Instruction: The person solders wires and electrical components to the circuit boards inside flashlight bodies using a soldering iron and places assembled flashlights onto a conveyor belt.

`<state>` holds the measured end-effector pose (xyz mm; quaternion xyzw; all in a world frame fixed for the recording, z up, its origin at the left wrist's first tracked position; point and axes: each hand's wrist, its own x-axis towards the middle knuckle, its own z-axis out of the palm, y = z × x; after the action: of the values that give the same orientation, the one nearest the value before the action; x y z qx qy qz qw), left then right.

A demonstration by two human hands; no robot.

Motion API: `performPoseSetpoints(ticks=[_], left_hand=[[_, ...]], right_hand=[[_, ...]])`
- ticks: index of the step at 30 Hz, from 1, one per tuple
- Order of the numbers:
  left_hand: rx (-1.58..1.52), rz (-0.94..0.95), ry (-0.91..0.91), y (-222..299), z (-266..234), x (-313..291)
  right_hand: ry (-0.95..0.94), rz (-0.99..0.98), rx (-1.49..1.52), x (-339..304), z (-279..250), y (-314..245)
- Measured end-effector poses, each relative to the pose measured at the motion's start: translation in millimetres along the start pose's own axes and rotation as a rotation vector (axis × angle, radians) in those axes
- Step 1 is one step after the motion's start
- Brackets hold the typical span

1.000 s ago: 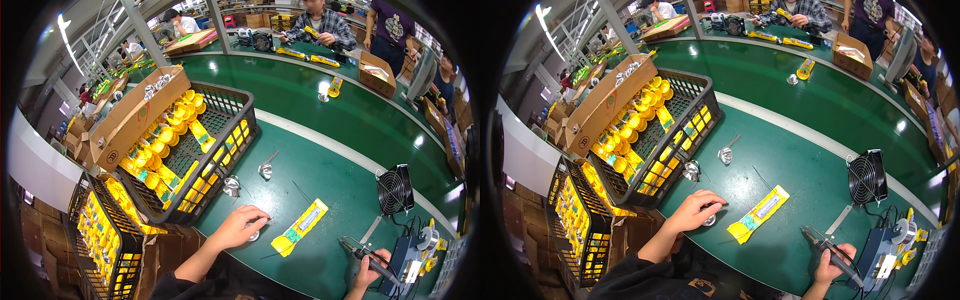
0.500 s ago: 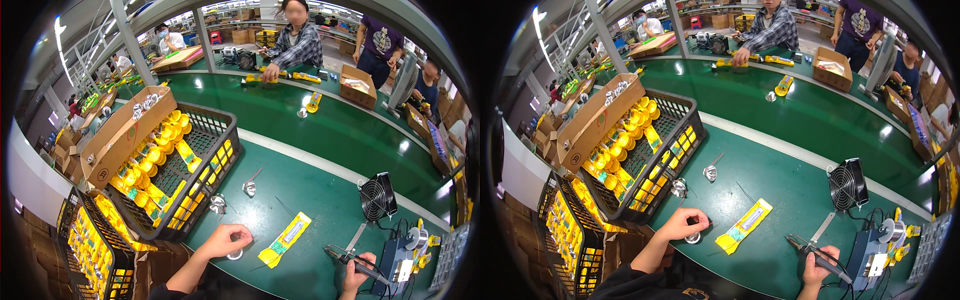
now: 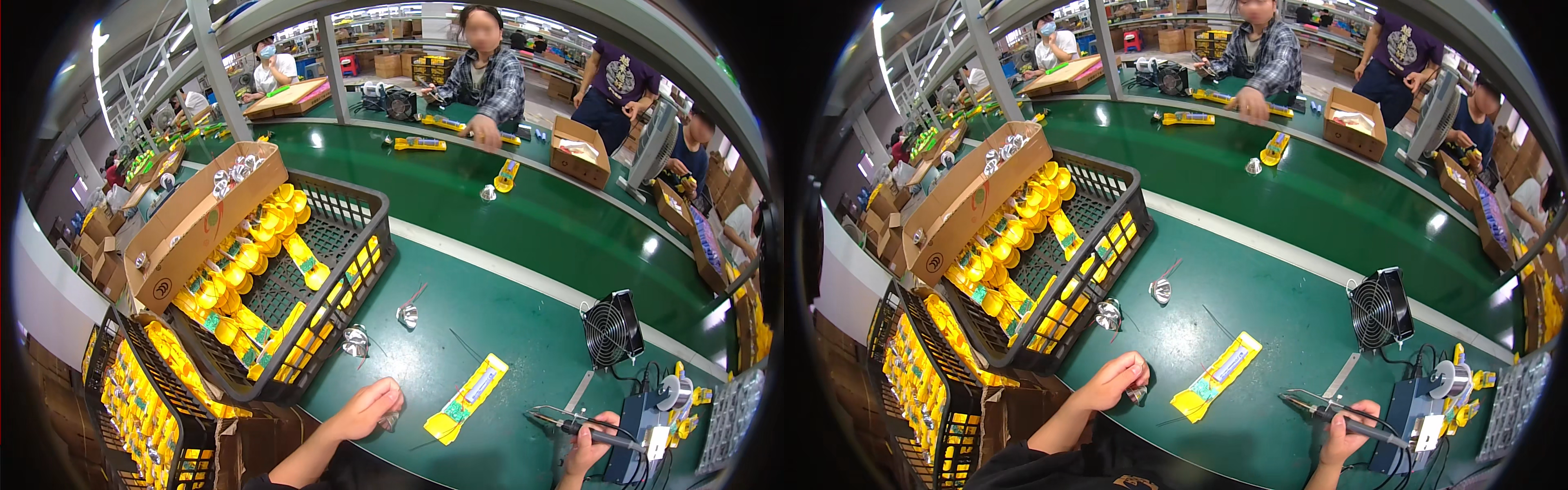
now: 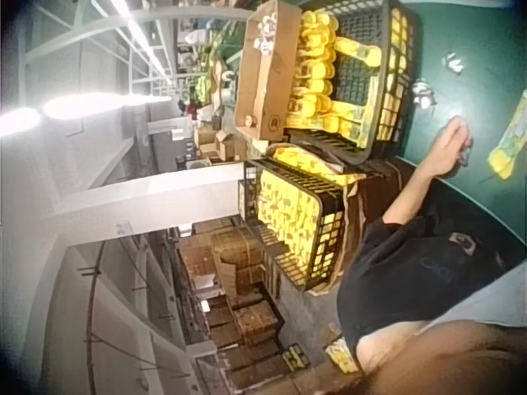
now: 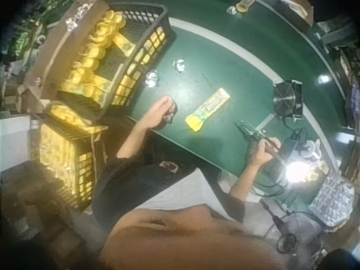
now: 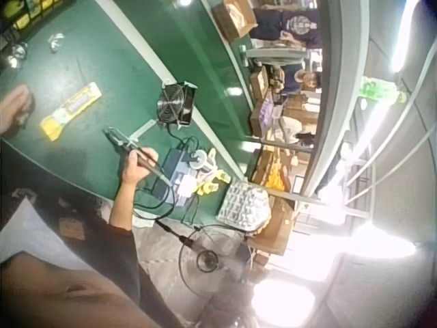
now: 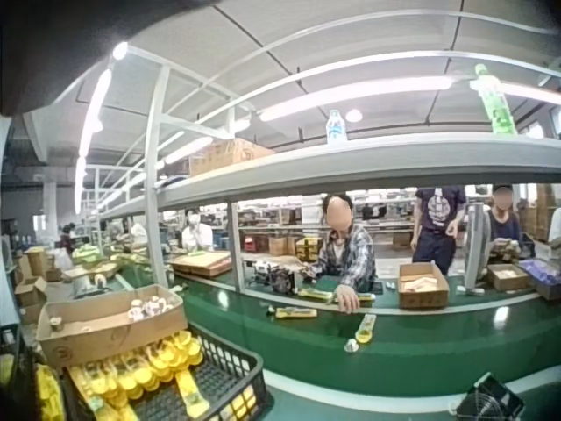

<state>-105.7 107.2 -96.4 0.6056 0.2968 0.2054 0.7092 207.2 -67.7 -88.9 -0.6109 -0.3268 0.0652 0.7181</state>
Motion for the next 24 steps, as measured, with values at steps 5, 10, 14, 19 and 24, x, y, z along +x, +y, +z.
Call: performPoseSetpoints(ticks=[5,10,14,19,24], left_hand=[[-0.203,0.101,0.327,-11.7,29.8,-12.5],[0.161,0.133,0.519,-18.2,52.7,-17.7],[0.377,0.327,0.495,-11.1,65.7,-14.0],[0.414,0.284,0.529,-0.5,70.4,-5.0],[0.466,0.197,0.496,1.0,69.8,8.6]], right_hand=[[0.024,0.034,0.065,5.6,5.2,-11.1],[-0.1,0.077,0.08,3.6,16.3,-37.9],[-0.122,-0.062,0.089,-10.6,41.8,-52.0],[-0.176,-0.127,0.132,-29.2,66.2,-50.4],[-0.363,-0.355,-0.025,-46.0,74.0,-25.4]])
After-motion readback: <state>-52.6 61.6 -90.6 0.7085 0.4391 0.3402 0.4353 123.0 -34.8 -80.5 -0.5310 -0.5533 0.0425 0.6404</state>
